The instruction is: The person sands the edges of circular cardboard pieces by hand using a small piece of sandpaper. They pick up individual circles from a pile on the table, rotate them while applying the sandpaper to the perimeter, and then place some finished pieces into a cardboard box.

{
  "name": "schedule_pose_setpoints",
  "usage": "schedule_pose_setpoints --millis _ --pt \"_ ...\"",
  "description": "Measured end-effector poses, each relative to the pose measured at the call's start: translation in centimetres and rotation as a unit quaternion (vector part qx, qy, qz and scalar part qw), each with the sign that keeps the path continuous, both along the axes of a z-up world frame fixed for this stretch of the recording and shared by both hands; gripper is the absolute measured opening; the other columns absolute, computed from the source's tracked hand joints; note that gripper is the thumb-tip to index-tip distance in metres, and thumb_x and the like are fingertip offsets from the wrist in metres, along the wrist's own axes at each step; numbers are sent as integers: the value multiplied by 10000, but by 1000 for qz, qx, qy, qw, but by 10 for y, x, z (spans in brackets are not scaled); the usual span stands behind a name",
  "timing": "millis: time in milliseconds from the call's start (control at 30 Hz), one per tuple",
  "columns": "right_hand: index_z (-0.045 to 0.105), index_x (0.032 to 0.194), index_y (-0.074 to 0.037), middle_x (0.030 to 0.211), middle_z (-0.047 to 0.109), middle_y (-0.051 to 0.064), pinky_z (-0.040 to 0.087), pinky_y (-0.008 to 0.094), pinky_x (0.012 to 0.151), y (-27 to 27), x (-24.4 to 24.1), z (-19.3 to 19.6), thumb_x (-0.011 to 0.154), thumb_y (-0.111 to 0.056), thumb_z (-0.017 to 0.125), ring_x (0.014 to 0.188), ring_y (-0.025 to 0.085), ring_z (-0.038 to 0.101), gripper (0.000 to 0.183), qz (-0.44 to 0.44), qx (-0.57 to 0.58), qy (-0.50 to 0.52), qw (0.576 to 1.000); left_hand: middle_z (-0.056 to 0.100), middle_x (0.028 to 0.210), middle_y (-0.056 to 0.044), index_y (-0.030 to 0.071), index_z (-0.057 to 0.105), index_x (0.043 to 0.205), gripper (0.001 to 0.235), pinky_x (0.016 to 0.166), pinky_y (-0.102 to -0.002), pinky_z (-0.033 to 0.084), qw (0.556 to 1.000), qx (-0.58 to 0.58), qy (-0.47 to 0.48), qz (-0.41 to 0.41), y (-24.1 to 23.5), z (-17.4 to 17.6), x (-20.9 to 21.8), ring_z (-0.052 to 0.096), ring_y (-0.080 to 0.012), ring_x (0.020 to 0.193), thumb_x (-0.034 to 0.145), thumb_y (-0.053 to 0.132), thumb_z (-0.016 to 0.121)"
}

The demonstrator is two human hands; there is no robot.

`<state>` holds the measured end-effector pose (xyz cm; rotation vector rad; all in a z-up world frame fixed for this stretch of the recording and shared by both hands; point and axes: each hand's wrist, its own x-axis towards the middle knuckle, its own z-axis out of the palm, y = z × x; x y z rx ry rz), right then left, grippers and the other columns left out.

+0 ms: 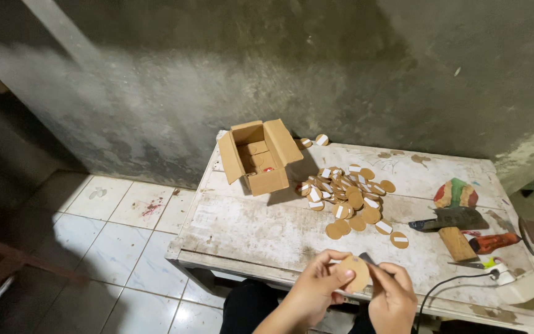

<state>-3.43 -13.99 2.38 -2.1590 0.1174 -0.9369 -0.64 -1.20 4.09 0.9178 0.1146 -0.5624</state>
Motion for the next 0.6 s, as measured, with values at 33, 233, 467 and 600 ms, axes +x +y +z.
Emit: schedule_pose_setpoints --millis 33,233,467,600 --pt "691 894 -91 864 590 37 434 249 675 0 -1 0 785 24 575 770 158 568 197 0 0 1 1000 581 809 -21 120 563 1034 266 410 -164 406 1000 0 1 0 4 15 0 555 -75 540 789 135 666" --pt "688 913 -172 850 596 6 379 226 553 11 -11 2 815 -138 579 688 131 551 151 32 36 -3 999 557 782 -12 134 544 1036 245 453 -171 311 996 16 -1 84 9 11 8 507 -78 607 806 117 626" --pt "710 903 -191 859 571 1 353 267 549 15 -9 2 829 -84 548 572 126 500 207 41 2 35 999 554 705 -32 98 537 1035 256 411 -160 278 998 -9 1 68 9 7 10 484 -70 556 800 94 638" --pt "682 974 -159 861 589 14 387 231 544 5 0 -3 816 -113 558 646 130 504 206 52 24 42 997 535 827 -36 112 577 1021 257 409 -156 326 997 42 26 52 13 11 8 517 -101 570 779 80 656"
